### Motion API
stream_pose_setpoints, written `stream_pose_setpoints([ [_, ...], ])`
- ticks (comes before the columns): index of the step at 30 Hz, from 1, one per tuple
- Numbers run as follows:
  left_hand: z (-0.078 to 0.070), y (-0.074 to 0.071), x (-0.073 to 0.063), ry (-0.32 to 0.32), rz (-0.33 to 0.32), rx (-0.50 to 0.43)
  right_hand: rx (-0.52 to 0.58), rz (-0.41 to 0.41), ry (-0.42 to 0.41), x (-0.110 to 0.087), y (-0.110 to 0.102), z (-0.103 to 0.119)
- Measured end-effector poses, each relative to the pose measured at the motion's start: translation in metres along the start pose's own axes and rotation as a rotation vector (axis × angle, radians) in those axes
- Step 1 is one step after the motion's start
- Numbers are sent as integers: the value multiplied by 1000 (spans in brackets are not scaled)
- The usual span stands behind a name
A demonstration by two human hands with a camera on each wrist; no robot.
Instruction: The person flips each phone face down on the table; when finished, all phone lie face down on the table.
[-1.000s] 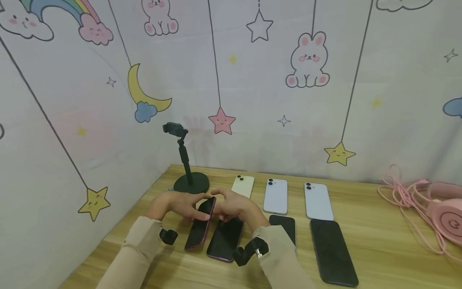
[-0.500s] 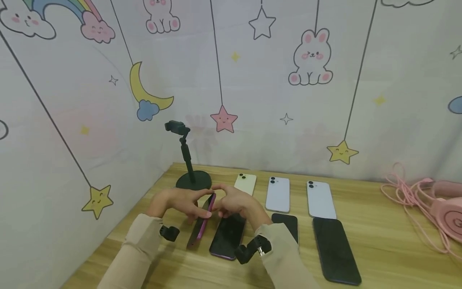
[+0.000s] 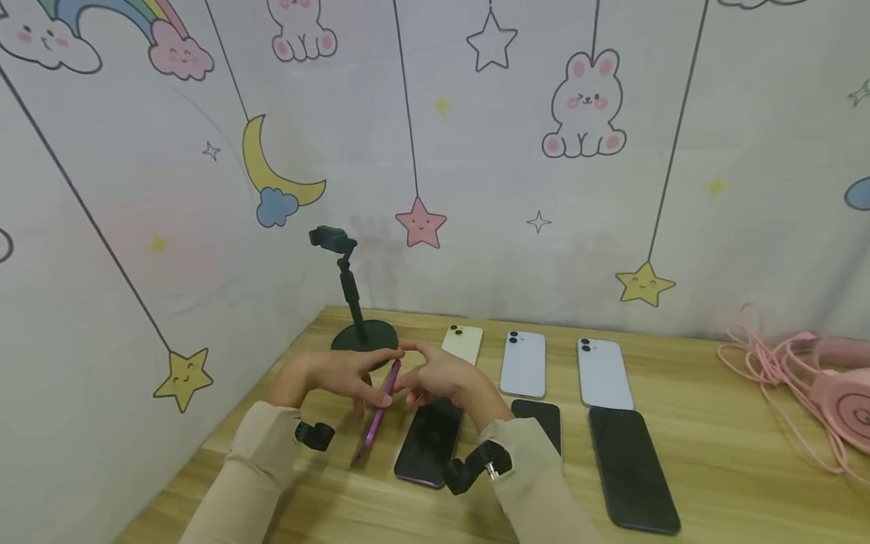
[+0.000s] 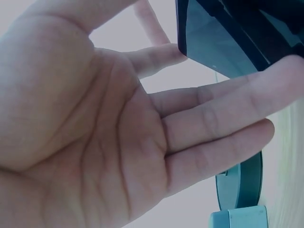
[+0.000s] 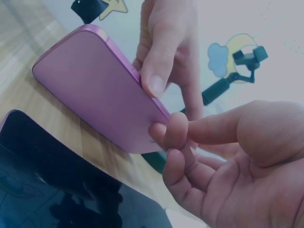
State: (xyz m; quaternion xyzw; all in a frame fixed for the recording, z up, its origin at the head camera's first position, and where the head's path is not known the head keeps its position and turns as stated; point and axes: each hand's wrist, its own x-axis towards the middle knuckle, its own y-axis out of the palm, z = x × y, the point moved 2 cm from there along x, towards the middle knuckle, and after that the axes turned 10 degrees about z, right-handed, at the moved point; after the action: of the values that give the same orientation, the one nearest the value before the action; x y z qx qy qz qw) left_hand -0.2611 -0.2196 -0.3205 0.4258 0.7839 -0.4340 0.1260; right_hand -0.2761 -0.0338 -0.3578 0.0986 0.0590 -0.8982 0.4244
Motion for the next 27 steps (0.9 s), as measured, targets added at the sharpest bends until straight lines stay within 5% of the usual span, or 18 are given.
stream_pose_setpoints([
  [27,5,-7,-12,-1,-24,-54,-16,67,19,4,13,-5],
])
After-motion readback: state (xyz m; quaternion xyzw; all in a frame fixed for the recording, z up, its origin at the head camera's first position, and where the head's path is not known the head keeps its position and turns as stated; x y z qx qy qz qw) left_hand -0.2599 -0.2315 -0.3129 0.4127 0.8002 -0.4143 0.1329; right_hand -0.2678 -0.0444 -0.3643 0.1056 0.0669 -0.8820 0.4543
